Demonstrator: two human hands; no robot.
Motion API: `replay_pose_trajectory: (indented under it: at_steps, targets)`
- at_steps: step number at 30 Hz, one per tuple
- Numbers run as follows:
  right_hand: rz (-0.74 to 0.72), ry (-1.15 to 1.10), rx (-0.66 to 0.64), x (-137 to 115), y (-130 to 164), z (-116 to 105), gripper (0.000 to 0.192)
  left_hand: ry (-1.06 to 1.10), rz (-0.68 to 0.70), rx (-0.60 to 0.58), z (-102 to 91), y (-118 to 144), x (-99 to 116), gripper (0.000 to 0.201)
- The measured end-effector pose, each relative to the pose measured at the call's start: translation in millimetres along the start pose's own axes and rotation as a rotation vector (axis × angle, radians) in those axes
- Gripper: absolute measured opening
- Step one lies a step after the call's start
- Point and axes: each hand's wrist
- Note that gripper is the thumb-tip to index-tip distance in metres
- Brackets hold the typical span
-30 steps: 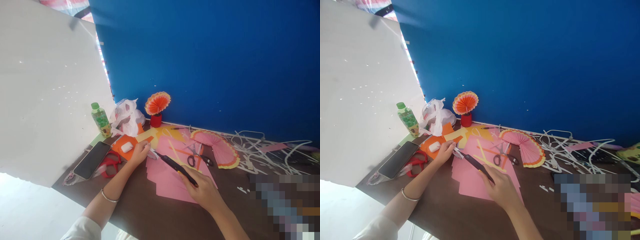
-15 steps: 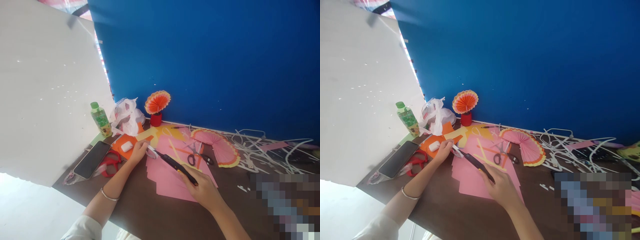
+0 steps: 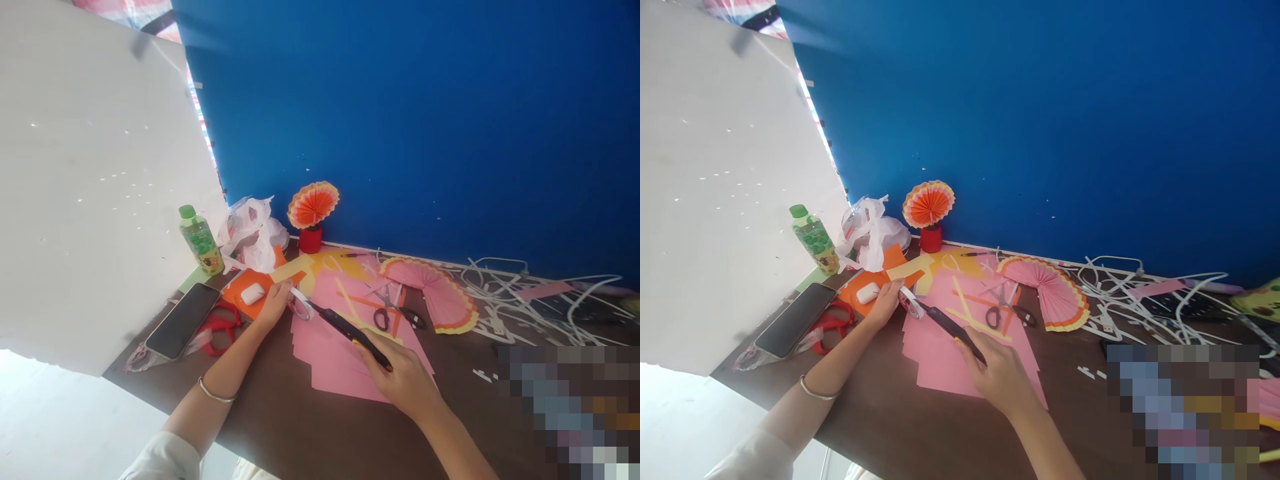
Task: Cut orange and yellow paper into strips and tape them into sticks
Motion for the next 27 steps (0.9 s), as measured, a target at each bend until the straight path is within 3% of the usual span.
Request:
replay_pose_trajectory:
  at_steps: [5,15,27]
  targets:
    - [0.005,0.023,0.003,0.2,3.5,2.9,0.027,-0.093,0.124,-0.024,0.8,6.1,6.7,0.038]
    - [-0.028,0.073,-0.002,1.1,4.8,2.8,0.025,0.011,-0.043,-0.113,0.3,6.2,7.0,0.039]
    - [-0.013,0.05,-0.037,1.5,6.5,5.1,0.025,0.197,-0.05,-0.048,-1.9,1.2,2.7,0.036]
Point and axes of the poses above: each hand's wrist, its own y-axis away from the middle knuckle, its own z-axis out of the palm, x = y × z, and after that the axes turned 14 degrees about y, right-handed
